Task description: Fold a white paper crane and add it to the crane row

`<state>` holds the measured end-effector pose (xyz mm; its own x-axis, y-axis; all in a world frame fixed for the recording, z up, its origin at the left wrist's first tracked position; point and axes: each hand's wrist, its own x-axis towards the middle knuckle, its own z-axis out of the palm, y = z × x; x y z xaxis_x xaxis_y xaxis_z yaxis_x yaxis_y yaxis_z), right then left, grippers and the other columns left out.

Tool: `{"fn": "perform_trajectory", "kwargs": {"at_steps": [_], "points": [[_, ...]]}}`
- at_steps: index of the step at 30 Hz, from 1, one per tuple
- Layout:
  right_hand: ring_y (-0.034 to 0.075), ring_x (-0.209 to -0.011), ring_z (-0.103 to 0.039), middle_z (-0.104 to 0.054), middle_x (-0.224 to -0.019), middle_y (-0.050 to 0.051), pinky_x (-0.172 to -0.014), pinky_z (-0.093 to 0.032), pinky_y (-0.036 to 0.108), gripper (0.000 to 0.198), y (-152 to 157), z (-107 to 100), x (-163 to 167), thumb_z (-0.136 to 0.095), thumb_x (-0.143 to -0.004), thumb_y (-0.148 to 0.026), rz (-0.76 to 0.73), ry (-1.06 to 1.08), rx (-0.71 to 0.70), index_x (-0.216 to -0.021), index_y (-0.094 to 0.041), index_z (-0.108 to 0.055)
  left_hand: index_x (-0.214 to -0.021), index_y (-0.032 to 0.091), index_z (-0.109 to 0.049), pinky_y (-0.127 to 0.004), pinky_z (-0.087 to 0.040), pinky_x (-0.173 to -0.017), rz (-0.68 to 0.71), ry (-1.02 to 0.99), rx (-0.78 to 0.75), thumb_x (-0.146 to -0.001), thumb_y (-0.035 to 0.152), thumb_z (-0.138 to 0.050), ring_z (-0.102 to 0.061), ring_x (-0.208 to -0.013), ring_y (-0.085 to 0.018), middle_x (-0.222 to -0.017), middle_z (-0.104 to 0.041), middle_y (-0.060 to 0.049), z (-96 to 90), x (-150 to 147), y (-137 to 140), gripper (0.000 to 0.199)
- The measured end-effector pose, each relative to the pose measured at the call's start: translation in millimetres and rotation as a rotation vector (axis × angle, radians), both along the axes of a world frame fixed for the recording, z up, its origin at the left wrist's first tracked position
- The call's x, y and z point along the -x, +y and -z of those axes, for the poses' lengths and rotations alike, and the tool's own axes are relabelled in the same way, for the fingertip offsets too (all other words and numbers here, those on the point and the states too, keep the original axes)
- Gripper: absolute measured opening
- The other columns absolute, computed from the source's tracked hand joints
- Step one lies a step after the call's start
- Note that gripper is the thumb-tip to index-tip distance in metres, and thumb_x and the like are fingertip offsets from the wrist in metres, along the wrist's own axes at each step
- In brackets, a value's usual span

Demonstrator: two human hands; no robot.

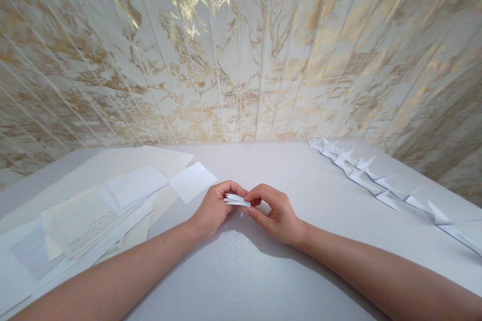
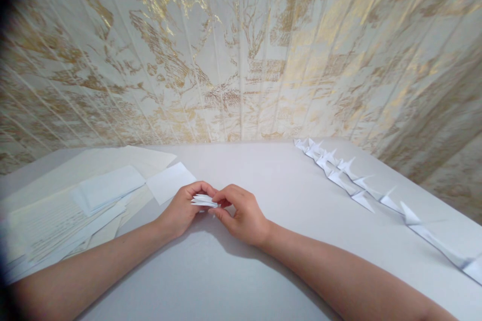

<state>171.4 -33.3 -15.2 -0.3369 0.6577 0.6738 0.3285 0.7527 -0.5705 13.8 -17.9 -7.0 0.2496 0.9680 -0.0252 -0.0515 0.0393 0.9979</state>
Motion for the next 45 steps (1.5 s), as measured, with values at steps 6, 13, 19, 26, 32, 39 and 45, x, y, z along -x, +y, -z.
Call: {"fn": "perform_trajectory", "kwargs": {"at_steps": [6,13,19,26,32,39,45], "points": [[0.011,-0.059,-0.052,-0.057,-0.064,0.002,-0.058,-0.043,0.023,0.007,1.8,-0.9,-0.4,-0.051,-0.078,-0.017,0.090,-0.035,0.035,-0.074,-0.016,-0.057,-0.061,0.015,-0.060,-0.021,-0.036,-0.055,-0.013,-0.004,0.003,-0.055,0.014,-0.066,-0.049,-0.054,-0.009,-0.057,-0.059,0.003,-1.8,-2.4,-0.9,0.009],[0.010,-0.056,-0.045,-0.050,-0.059,-0.002,-0.054,-0.037,0.022,0.010,7.8,4.4,3.0,-0.056,-0.072,-0.024,0.095,0.065,0.423,-0.067,-0.016,-0.053,-0.058,0.014,-0.053,-0.018,-0.027,-0.045,-0.003,0.117,-0.056,-0.052,0.018,-0.070,-0.037,-0.045,-0.005,-0.046,-0.044,0.009,1.4,-0.5,0.9,0.019],[0.008,-0.049,-0.036,-0.042,-0.052,-0.006,-0.048,-0.028,0.021,0.015,12.1,5.2,4.7,-0.059,-0.064,-0.027,0.037,0.273,0.734,-0.060,-0.016,-0.049,-0.064,0.015,-0.050,-0.018,-0.028,-0.044,0.068,0.110,-0.046,-0.057,0.018,-0.067,-0.038,-0.042,-0.005,-0.047,-0.048,0.008,-4.2,3.8,-0.5,0.018],[0.007,-0.048,-0.040,-0.048,-0.051,-0.005,-0.049,-0.029,0.022,0.016,13.9,-1.9,1.4,-0.065,-0.060,-0.026,-0.079,0.391,0.947,-0.062,-0.014,-0.054,-0.081,0.016,-0.064,-0.023,-0.042,-0.062,0.121,0.078,-0.146,-0.063,0.016,-0.064,-0.054,-0.065,-0.011,-0.071,-0.062,0.001,-6.4,14.5,10.3,0.018],[0.007,-0.048,-0.040,-0.050,-0.051,-0.004,-0.050,-0.029,0.022,0.023,13.5,-5.2,0.0,-0.072,-0.058,-0.028,-0.190,0.434,1.024,-0.063,-0.012,-0.057,-0.077,0.016,-0.065,-0.022,-0.041,-0.058,0.122,0.061,-0.111,-0.060,0.015,-0.067,-0.052,-0.059,-0.009,-0.063,-0.059,0.002,-7.4,11.4,6.9,0.017],[0.007,-0.048,-0.040,-0.050,-0.053,-0.004,-0.050,-0.030,0.022,0.025,14.9,-3.6,-1.0,-0.075,-0.057,-0.030,-0.283,0.478,1.094,-0.062,-0.013,-0.057,-0.074,0.015,-0.062,-0.023,-0.039,-0.056,0.114,0.137,-0.202,-0.063,0.018,-0.064,-0.051,-0.058,-0.010,-0.062,-0.059,0.001,-9.6,10.8,3.5,0.011],[0.007,-0.049,-0.041,-0.050,-0.053,-0.003,-0.049,-0.030,0.022,0.027,13.2,-4.3,-0.6,-0.074,-0.057,-0.033,-0.278,0.456,1.076,-0.063,-0.012,-0.056,-0.068,0.017,-0.062,-0.026,-0.042,-0.064,0.079,0.386,-0.703,-0.070,0.016,-0.056,-0.055,-0.067,-0.014,-0.070,-0.062,-0.002,-11.8,16.8,5.6,0.006]]}}
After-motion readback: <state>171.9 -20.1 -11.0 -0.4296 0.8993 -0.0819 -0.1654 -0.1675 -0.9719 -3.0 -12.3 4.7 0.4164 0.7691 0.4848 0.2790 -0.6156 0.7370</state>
